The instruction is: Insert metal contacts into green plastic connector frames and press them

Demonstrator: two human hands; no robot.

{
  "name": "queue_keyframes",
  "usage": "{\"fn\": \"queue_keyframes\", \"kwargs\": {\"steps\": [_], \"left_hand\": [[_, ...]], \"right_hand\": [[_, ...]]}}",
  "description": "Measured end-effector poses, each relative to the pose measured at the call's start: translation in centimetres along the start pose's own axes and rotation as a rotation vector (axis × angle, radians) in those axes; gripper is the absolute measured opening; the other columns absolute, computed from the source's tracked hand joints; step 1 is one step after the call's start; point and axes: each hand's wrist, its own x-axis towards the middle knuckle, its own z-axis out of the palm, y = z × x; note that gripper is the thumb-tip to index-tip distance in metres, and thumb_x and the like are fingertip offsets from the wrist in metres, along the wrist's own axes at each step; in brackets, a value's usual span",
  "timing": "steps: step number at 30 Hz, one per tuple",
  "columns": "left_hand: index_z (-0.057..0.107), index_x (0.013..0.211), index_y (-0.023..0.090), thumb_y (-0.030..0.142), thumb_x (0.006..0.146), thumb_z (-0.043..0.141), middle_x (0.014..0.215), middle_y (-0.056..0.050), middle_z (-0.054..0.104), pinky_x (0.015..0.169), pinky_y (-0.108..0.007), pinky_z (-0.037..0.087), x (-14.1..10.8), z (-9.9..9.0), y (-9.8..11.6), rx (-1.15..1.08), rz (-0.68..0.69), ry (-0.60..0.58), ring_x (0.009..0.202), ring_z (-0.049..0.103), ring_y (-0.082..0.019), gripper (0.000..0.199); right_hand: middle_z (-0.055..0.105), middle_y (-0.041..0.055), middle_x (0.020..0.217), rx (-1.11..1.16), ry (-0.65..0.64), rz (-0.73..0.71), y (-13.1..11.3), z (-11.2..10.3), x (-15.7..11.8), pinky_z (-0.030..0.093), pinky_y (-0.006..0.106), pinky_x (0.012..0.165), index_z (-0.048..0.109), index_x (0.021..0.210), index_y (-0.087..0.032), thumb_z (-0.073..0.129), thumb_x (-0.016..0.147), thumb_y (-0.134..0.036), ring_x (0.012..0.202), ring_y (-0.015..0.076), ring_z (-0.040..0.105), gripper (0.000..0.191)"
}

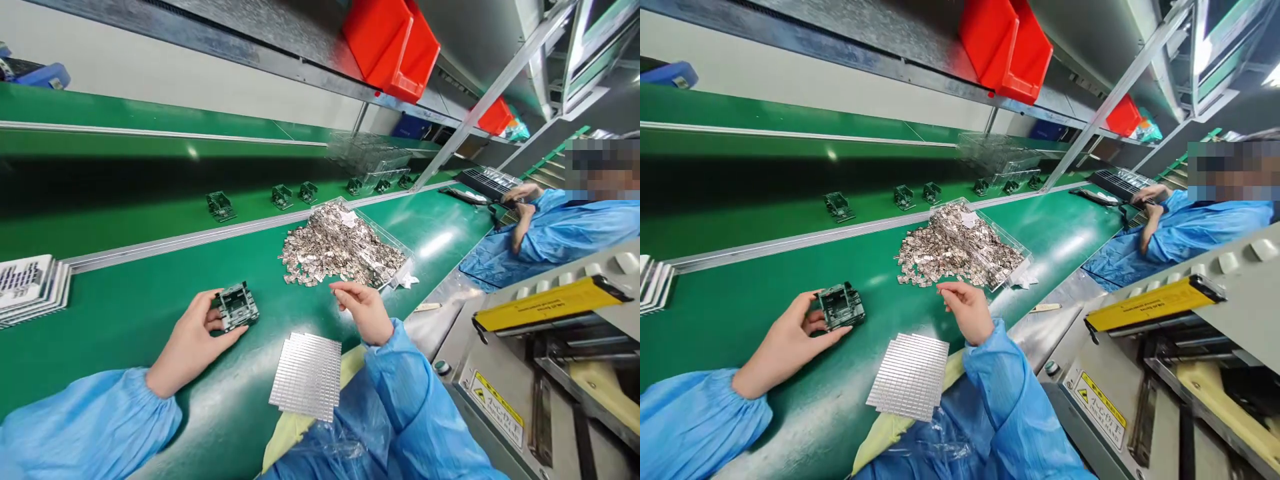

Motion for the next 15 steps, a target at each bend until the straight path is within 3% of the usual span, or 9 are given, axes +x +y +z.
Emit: {"fn": "queue_keyframes", "kwargs": {"steps": [3,8,11,15], "left_hand": [[0.035,0.116,0.022,0.041,0.066,0.077,0.116,-0.009,0.061,0.085,-0.041,0.057,-0.6,3.0,2.0,-0.389,-0.089,-0.094,0.095,0.068,-0.024,0.068],[0.042,0.113,0.024,0.028,0.065,0.079,0.111,-0.005,0.064,0.083,-0.034,0.058,-2.4,7.9,4.8,-0.602,-0.066,-0.323,0.091,0.069,-0.02,0.061],[0.043,0.114,0.024,0.024,0.069,0.076,0.105,-0.004,0.066,0.084,-0.031,0.057,-3.1,9.2,5.1,-0.614,-0.063,-0.427,0.094,0.068,-0.019,0.056],[0.043,0.121,0.025,0.023,0.076,0.071,0.11,-0.005,0.064,0.086,-0.028,0.055,-3.5,9.5,4.4,-0.578,-0.038,-0.538,0.098,0.066,-0.018,0.053]], "right_hand": [[0.066,0.0035,0.076,0.054,0.05,-0.012,-0.7,0.4,-4.1,0.049,0.027,0.056,0.073,0.089,-0.02,0.07,0.076,-0.04,0.062,0.0142,0.057,0.024],[0.063,0.0007,0.07,0.202,0.221,0.108,-0.9,2.0,-9.7,0.047,0.026,0.059,0.062,0.091,-0.019,0.076,0.072,-0.029,0.064,0.0149,0.057,0.025],[0.063,0.0011,0.074,0.213,0.233,0.12,-1.0,3.1,-11.3,0.046,0.027,0.062,0.056,0.091,-0.02,0.07,0.076,-0.025,0.067,0.0148,0.056,0.021],[0.061,-0.0004,0.077,0.154,0.215,0.122,-1.1,4.1,-11.9,0.042,0.025,0.058,0.051,0.091,-0.021,0.061,0.076,-0.016,0.064,0.0133,0.053,0.019]]}}
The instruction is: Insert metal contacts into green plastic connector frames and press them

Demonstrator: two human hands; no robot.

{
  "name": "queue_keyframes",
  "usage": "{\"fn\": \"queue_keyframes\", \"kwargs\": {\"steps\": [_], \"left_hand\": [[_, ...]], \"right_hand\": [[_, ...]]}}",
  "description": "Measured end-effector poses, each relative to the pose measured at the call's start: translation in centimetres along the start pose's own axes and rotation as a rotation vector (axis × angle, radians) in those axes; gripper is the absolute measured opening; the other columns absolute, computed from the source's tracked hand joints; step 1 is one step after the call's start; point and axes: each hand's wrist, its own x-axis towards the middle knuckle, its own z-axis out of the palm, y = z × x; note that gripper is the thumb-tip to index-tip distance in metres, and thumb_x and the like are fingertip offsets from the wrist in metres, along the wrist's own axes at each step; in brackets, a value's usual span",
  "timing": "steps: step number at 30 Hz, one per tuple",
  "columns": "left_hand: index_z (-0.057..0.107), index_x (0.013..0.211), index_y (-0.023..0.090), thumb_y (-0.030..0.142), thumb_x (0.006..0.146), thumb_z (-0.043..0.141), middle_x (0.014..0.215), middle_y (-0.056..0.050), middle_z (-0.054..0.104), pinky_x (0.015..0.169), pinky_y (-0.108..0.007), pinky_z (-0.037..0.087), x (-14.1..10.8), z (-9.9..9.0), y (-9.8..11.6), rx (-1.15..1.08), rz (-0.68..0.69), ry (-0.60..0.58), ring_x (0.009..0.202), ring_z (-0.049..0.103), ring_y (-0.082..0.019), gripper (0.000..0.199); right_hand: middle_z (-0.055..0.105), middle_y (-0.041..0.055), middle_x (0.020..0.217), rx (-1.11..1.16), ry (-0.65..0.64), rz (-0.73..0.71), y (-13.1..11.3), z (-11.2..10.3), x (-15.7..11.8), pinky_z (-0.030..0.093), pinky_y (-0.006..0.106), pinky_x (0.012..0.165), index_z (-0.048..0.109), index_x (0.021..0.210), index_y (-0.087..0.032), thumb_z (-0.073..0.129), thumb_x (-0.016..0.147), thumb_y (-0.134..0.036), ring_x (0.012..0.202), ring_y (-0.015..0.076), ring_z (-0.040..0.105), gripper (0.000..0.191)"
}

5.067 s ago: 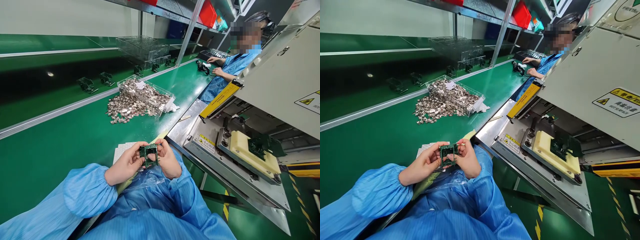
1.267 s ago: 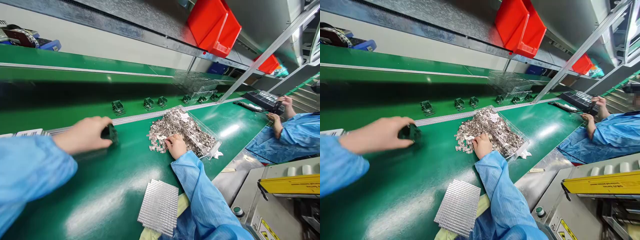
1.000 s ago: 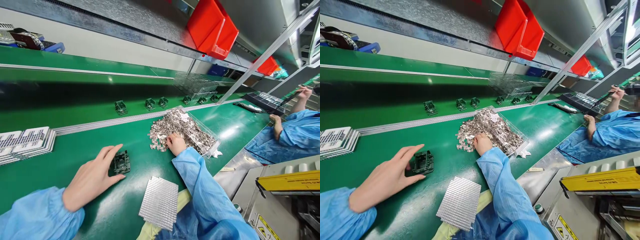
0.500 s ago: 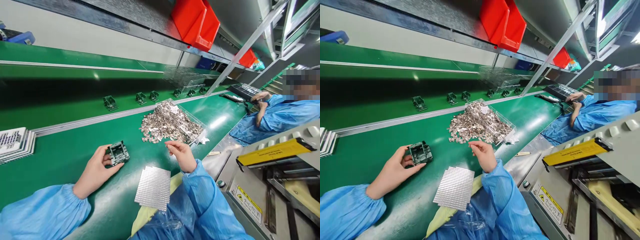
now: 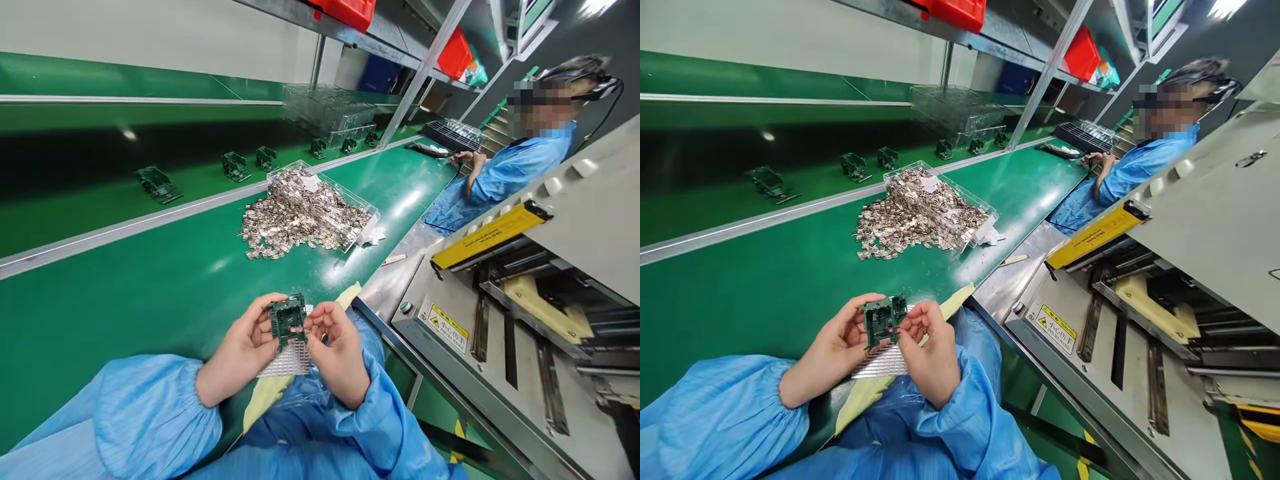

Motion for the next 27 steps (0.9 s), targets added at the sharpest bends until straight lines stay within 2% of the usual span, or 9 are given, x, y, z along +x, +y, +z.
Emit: {"fn": "queue_keyframes", "kwargs": {"steps": [4,8,12,16,19,23,27], "left_hand": [[0.038,0.127,0.027,0.024,0.083,0.066,0.119,-0.008,0.061,0.086,-0.027,0.055,-0.4,-0.3,-0.6,-0.012,0.01,-0.083,0.101,0.065,-0.018,0.052],[0.038,0.128,0.025,0.024,0.089,0.058,0.123,-0.009,0.059,0.094,-0.028,0.05,-0.5,-0.3,-0.7,0.011,0.075,-0.109,0.11,0.061,-0.018,0.043],[0.04,0.126,0.022,0.024,0.093,0.05,0.112,-0.008,0.063,0.083,-0.023,0.052,-0.4,-0.1,-0.8,0.097,0.157,-0.062,0.094,0.064,-0.014,0.034],[0.041,0.125,0.023,0.023,0.094,0.049,0.093,-0.003,0.064,0.071,-0.02,0.051,-0.6,-0.1,-1.2,0.164,0.167,-0.044,0.075,0.061,-0.01,0.033],[0.04,0.125,0.025,0.024,0.093,0.05,0.084,0.0,0.062,0.068,-0.019,0.05,-0.8,-0.2,-1.5,0.212,0.173,-0.018,0.074,0.06,-0.01,0.033],[0.042,0.122,0.024,0.025,0.092,0.051,0.085,-0.001,0.061,0.064,-0.018,0.048,-0.9,0.0,-1.4,0.281,0.188,0.034,0.076,0.06,-0.012,0.032],[0.044,0.118,0.023,0.026,0.09,0.054,0.079,0.001,0.059,0.058,-0.017,0.047,-0.9,0.5,-1.1,0.301,0.189,0.124,0.068,0.058,-0.01,0.031]], "right_hand": [[0.06,-0.0026,0.074,-0.04,0.039,0.018,0.3,0.5,0.0,0.036,0.023,0.053,0.048,0.09,-0.021,0.06,0.073,-0.013,0.059,0.0114,0.049,0.023],[0.057,-0.0041,0.072,-0.054,0.075,0.007,0.6,0.9,-0.1,0.036,0.022,0.053,0.046,0.09,-0.022,0.062,0.074,-0.015,0.057,0.0106,0.046,0.024],[0.056,-0.0048,0.073,-0.01,0.136,0.005,0.9,1.4,-0.4,0.038,0.022,0.055,0.043,0.09,-0.022,0.064,0.075,-0.016,0.059,0.0106,0.046,0.026],[0.057,-0.0048,0.073,0.039,0.174,0.018,0.9,1.9,-0.7,0.04,0.022,0.056,0.041,0.089,-0.023,0.063,0.077,-0.017,0.06,0.0109,0.048,0.026],[0.057,-0.0046,0.074,0.035,0.185,0.013,0.9,2.0,-0.9,0.041,0.022,0.056,0.04,0.088,-0.023,0.062,0.077,-0.016,0.061,0.0105,0.049,0.026],[0.054,-0.0044,0.076,0.036,0.194,0.009,1.1,2.0,-1.2,0.041,0.021,0.056,0.043,0.089,-0.023,0.062,0.078,-0.016,0.062,0.0102,0.049,0.023],[0.054,-0.0003,0.086,0.051,0.23,0.017,1.2,2.0,-1.4,0.045,0.022,0.06,0.049,0.092,-0.021,0.063,0.078,-0.017,0.074,0.0121,0.052,0.02]]}}
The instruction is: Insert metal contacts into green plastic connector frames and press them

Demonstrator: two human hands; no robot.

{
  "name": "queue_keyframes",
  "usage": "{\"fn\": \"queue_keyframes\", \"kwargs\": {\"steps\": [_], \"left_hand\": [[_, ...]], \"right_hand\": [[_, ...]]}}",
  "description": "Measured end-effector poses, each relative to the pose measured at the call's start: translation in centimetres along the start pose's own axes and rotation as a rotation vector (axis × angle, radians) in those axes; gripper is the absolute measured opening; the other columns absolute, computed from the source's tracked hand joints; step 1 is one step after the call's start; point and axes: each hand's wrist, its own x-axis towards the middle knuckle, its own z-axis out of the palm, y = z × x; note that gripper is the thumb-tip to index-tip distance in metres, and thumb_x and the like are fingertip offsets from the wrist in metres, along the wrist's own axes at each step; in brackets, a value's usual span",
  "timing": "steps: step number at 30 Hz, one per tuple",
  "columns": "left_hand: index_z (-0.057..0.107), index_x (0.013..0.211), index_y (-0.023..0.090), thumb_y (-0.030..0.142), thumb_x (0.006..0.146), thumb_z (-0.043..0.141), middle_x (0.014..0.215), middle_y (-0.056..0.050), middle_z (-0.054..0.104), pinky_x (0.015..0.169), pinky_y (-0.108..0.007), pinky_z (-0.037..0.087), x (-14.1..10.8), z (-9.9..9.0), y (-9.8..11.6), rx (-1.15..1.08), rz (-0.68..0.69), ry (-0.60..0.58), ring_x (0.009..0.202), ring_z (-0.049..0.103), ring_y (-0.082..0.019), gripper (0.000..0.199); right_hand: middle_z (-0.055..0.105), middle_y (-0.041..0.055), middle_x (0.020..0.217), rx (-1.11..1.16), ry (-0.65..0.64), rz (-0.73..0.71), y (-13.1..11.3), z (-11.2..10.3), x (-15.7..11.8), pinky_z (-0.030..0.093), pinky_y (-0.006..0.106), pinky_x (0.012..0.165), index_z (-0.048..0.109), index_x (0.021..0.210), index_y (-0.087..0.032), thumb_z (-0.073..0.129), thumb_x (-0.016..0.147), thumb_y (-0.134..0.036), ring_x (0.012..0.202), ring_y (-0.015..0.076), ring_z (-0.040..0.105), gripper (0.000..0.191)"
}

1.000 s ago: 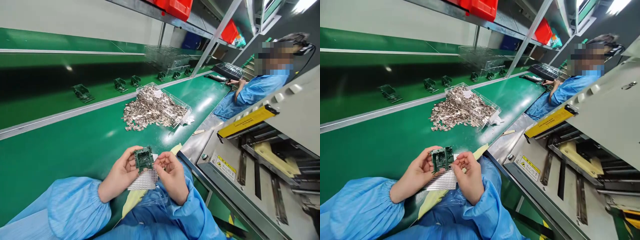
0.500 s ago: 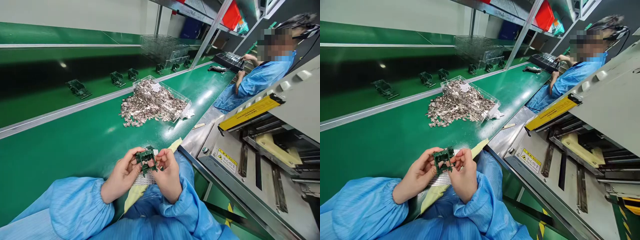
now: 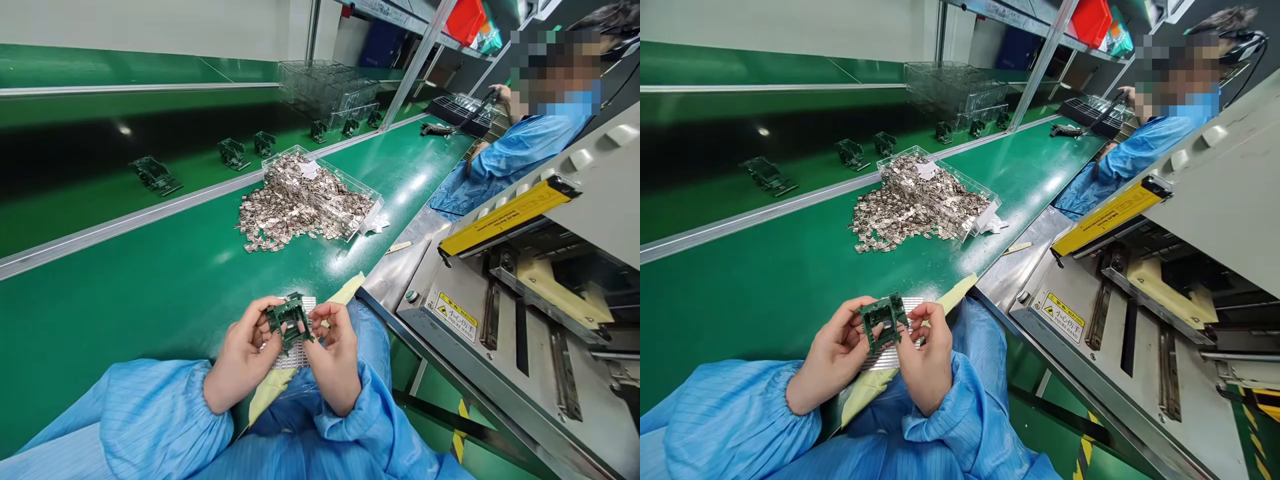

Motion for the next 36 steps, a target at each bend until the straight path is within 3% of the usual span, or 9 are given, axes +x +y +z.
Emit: {"fn": "queue_keyframes", "kwargs": {"steps": [3,9,17,24,27,31,33,36], "left_hand": [[0.045,0.116,0.023,0.026,0.088,0.056,0.075,0.002,0.057,0.053,-0.016,0.045,0.0,0.1,0.1,0.048,-0.011,0.043,0.06,0.054,-0.009,0.03],[0.048,0.111,0.023,0.019,0.085,0.056,0.083,0.002,0.061,0.056,-0.014,0.048,0.0,0.2,0.6,0.08,0.056,0.058,0.062,0.057,-0.007,0.028],[0.051,0.107,0.022,0.01,0.079,0.057,0.08,0.003,0.059,0.054,-0.012,0.046,-0.4,0.5,1.6,0.093,0.053,0.054,0.059,0.054,-0.006,0.031],[0.052,0.108,0.02,0.014,0.079,0.057,0.075,0.003,0.058,0.049,-0.015,0.043,-1.6,2.2,2.4,0.144,0.042,-0.036,0.054,0.051,-0.007,0.03],[0.053,0.108,0.018,0.016,0.077,0.058,0.083,0.0,0.061,0.053,-0.017,0.044,-0.8,2.4,2.1,0.205,0.051,-0.069,0.062,0.055,-0.009,0.031],[0.054,0.107,0.016,0.023,0.076,0.062,0.088,-0.003,0.061,0.065,-0.022,0.046,2.3,1.8,0.5,0.283,0.093,0.046,0.071,0.058,-0.013,0.034],[0.053,0.108,0.015,0.026,0.075,0.063,0.085,-0.003,0.061,0.068,-0.023,0.047,3.7,1.7,-0.4,0.291,0.103,0.084,0.074,0.058,-0.014,0.036],[0.053,0.11,0.015,0.026,0.076,0.062,0.082,-0.002,0.06,0.066,-0.022,0.046,4.7,2.3,-1.1,0.302,0.113,0.053,0.074,0.058,-0.014,0.037]], "right_hand": [[0.054,0.0017,0.091,0.092,-0.031,0.062,0.0,0.1,0.0,0.046,0.022,0.061,0.049,0.092,-0.021,0.064,0.076,-0.018,0.079,0.0136,0.054,0.022],[0.052,-0.0029,0.075,0.341,-0.11,0.192,-0.1,0.7,0.3,0.044,0.02,0.059,0.045,0.083,-0.02,0.066,0.069,-0.015,0.067,0.0107,0.048,0.026],[0.05,-0.0038,0.07,0.386,-0.106,0.182,-0.4,0.1,-0.3,0.037,0.02,0.059,0.047,0.076,-0.018,0.068,0.068,-0.014,0.064,0.01,0.042,0.023],[0.049,-0.0051,0.068,0.415,-0.023,0.168,-0.5,-1.7,-2.2,0.037,0.018,0.057,0.046,0.075,-0.019,0.073,0.067,-0.015,0.063,0.0092,0.043,0.028],[0.055,-0.0031,0.071,0.379,-0.006,0.176,0.7,-3.6,-2.4,0.043,0.02,0.058,0.051,0.08,-0.019,0.074,0.072,-0.028,0.062,0.0104,0.049,0.025],[0.061,0.0022,0.069,0.226,-0.007,0.223,4.0,-5.5,-2.0,0.047,0.025,0.057,0.06,0.08,-0.017,0.061,0.079,-0.059,0.058,0.0124,0.054,0.042],[0.06,0.0025,0.063,0.186,-0.104,0.241,5.3,-5.4,-1.9,0.045,0.025,0.055,0.062,0.073,-0.016,0.055,0.078,-0.068,0.055,0.0122,0.053,0.054],[0.06,0.0012,0.062,0.204,-0.206,0.211,6.0,-4.3,-2.4,0.046,0.026,0.057,0.061,0.07,-0.017,0.059,0.074,-0.07,0.056,0.0126,0.054,0.054]]}}
